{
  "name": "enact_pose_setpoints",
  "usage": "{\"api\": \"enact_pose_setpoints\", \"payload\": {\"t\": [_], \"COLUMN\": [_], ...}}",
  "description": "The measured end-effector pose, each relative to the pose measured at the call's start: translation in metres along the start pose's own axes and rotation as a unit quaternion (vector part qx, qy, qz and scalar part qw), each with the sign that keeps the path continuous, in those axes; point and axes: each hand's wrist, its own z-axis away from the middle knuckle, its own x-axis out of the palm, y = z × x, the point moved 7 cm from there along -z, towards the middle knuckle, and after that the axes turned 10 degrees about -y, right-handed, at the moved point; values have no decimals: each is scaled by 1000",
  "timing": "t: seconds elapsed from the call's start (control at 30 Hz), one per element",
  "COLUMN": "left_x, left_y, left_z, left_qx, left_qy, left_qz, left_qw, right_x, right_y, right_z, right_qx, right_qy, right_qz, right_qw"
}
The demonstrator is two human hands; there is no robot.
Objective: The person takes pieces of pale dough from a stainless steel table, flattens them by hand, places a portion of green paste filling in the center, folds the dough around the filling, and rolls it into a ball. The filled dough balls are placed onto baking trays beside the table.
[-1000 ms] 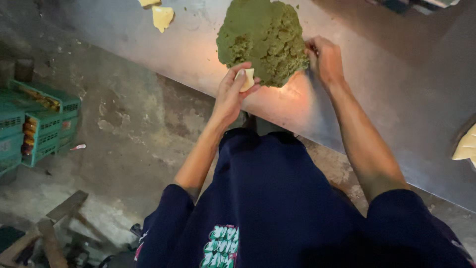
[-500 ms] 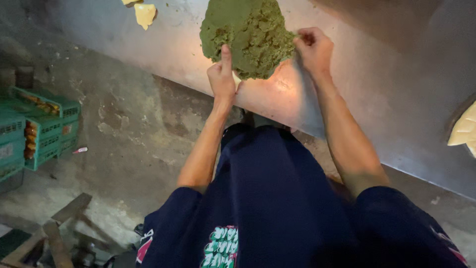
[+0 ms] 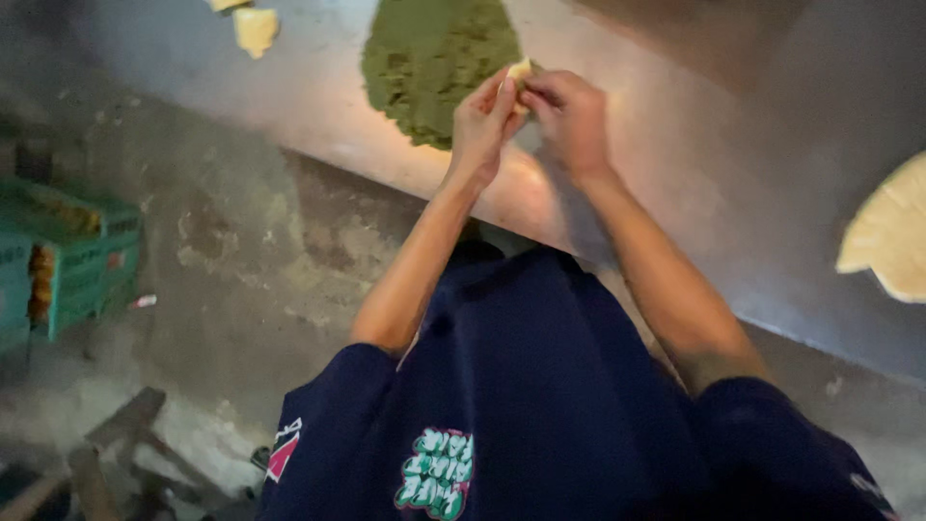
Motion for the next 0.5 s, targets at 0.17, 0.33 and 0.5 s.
{"api": "enact_pose_setpoints", "payload": {"t": [0.17,0.33,0.5], "left_x": [60,121,152], "left_y": [-9,-16,-53], "left_z": [-8,7,4], "left_qx": [-8,9,-90], "left_qy": [-140,-266,-283], "left_qz": [-25,-42,-122], "left_qw": [990,963,947], "right_x": [-40,-87,-134], "right_y": [14,49,46], "right_z": [21,58,102], "right_qx": [56,156,188], "right_qy": [16,18,29], "right_qz": [-60,-328,-116], "right_qw": [997,932,975]}}
